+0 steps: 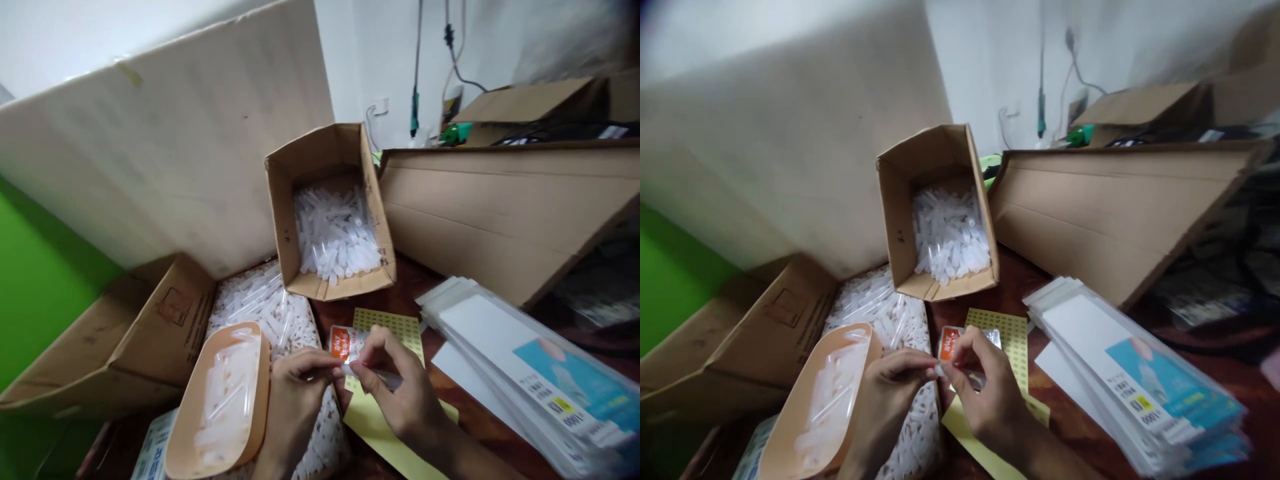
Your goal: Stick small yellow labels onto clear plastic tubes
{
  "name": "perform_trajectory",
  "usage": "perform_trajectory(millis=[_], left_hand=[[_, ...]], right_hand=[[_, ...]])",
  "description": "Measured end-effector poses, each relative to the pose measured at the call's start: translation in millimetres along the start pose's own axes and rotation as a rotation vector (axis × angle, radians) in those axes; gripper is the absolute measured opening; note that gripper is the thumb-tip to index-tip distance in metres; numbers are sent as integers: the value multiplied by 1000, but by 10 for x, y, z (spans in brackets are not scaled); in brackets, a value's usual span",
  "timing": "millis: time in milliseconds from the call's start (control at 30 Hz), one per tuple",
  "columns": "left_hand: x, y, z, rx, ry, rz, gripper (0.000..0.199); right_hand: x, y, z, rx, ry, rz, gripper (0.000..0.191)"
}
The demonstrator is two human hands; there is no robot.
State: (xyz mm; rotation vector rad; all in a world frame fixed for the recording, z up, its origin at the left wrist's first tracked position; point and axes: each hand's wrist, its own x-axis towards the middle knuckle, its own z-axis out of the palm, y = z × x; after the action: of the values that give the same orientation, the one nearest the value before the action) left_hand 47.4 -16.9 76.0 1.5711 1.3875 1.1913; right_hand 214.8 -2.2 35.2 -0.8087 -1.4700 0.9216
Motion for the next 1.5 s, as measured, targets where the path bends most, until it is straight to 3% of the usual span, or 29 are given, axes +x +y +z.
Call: perform_trajectory(millis=[233, 300, 367, 433, 567, 700, 833, 1000, 1200, 1367, 1500], left_hand=[[-14, 41, 100, -57, 10, -11, 11], [-5, 50, 19, -9, -69, 23, 15], [67, 61, -150, 173, -224, 64, 19], [244, 55, -370, 512, -352, 40, 21], [837, -95, -686, 796, -315, -69, 17], [1307, -326, -710, 988, -370, -190, 33], [1463, -427, -719, 1072, -480, -237, 33], [1380, -503, -787, 1121, -577, -241, 30], [1210, -541, -713, 1193, -463, -194, 34], [1033, -225, -737, 1228, -303, -84, 26], [545, 64, -656, 1142, -267, 24, 9]], right_hand=[[-72, 1, 1, -12, 31, 28, 26], [-93, 25, 23, -30, 17, 26, 24], [-101, 70, 47, -54, -13, 22, 20], [-88, 128, 55, -78, -36, 23, 18], [-15, 223, -9, -122, -26, 51, 18], [50, 243, -87, -111, 32, 102, 22], [75, 234, -91, -100, 30, 82, 23], [83, 224, -66, -78, 10, 67, 21], [71, 281, -60, -144, -3, 67, 19], [96, 349, -89, -174, 1, 62, 19], [92, 271, -98, -88, -12, 119, 22]])
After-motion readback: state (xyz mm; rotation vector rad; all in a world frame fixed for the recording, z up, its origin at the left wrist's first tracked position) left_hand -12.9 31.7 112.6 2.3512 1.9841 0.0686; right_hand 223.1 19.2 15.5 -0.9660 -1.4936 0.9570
